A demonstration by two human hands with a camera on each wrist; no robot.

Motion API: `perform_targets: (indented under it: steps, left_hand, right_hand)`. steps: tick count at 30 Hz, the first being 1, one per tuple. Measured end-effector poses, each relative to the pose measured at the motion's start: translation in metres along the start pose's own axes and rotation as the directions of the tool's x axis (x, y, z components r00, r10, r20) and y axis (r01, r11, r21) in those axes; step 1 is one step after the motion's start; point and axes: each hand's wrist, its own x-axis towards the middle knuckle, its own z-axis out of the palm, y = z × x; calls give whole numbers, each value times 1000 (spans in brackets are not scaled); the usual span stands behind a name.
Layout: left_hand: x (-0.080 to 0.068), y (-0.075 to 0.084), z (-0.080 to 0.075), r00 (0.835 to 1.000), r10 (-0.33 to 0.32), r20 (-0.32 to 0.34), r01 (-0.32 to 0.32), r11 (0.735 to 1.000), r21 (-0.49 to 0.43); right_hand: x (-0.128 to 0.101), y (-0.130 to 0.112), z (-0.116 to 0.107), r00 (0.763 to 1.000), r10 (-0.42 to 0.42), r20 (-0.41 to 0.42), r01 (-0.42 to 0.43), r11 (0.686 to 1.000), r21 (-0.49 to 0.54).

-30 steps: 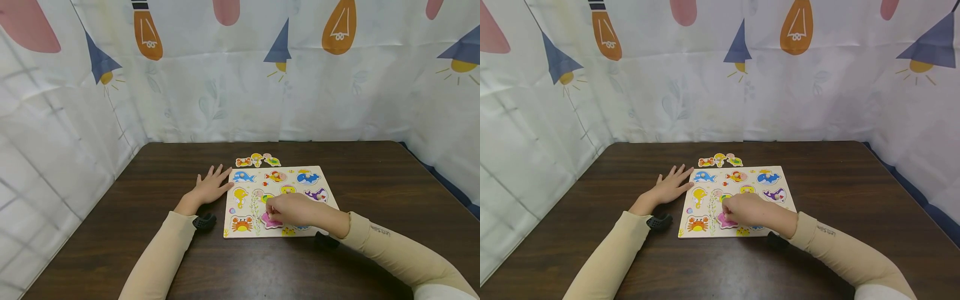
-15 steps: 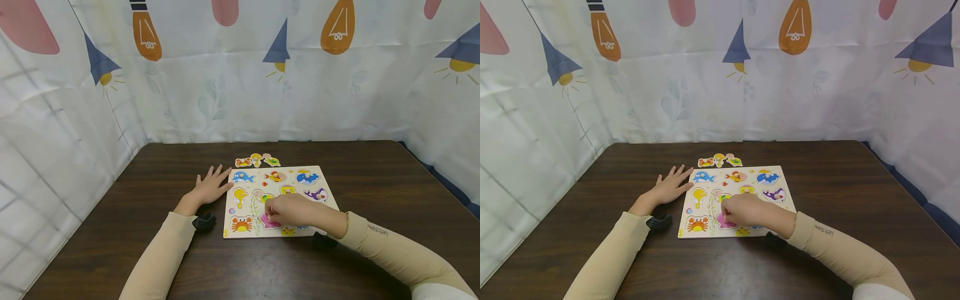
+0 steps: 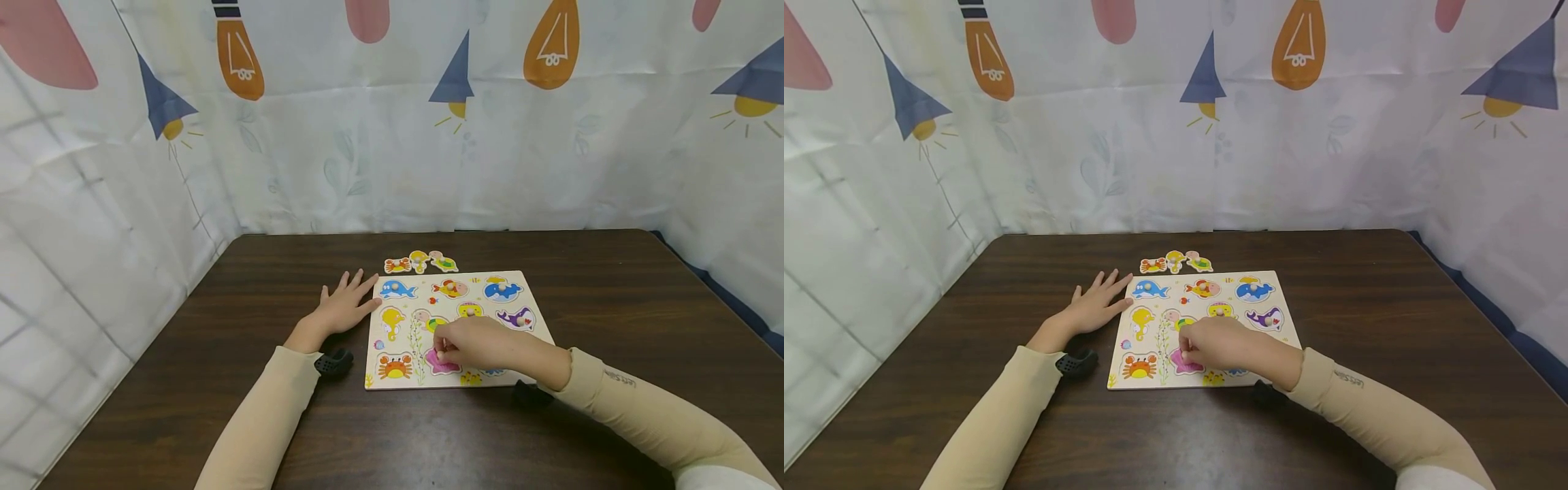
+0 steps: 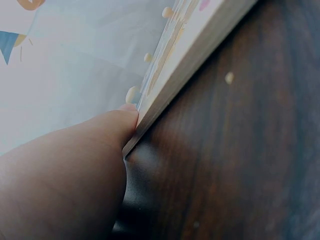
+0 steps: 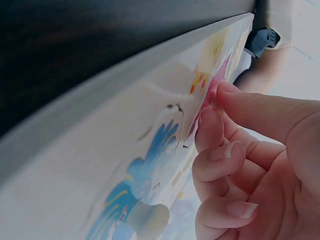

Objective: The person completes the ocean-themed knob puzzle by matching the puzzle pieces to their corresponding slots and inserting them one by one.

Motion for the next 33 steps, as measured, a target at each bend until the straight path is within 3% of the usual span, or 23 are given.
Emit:
perform_targets:
  steps: [12,17,20,28,33]
  left_hand:
    - [-1,0,1,1000,-5,4,5,1000,-3]
    - [0,-1,1,1000,-4,-1,4,1000,-4]
    - [-1,-1,1,1000,-2,1,2,1000,-7]
    - [0,-2,1,1000,0,-2,0,1000,-5]
    - [0,-2,0,1000,5,3,-5,1000,0]
  right_hand:
    - [-6,6,-12,999,-16,-28,17,1000,22]
    - [-9,10,-31,989,-77,-122,77,997,-5]
    - [-10,13,-46,972,-120,-203,117,993,-25]
    - [2,23,-75,929,-108,-354,83,993,-87]
    - [18,35,-81,923,-76,-377,34,993,-116]
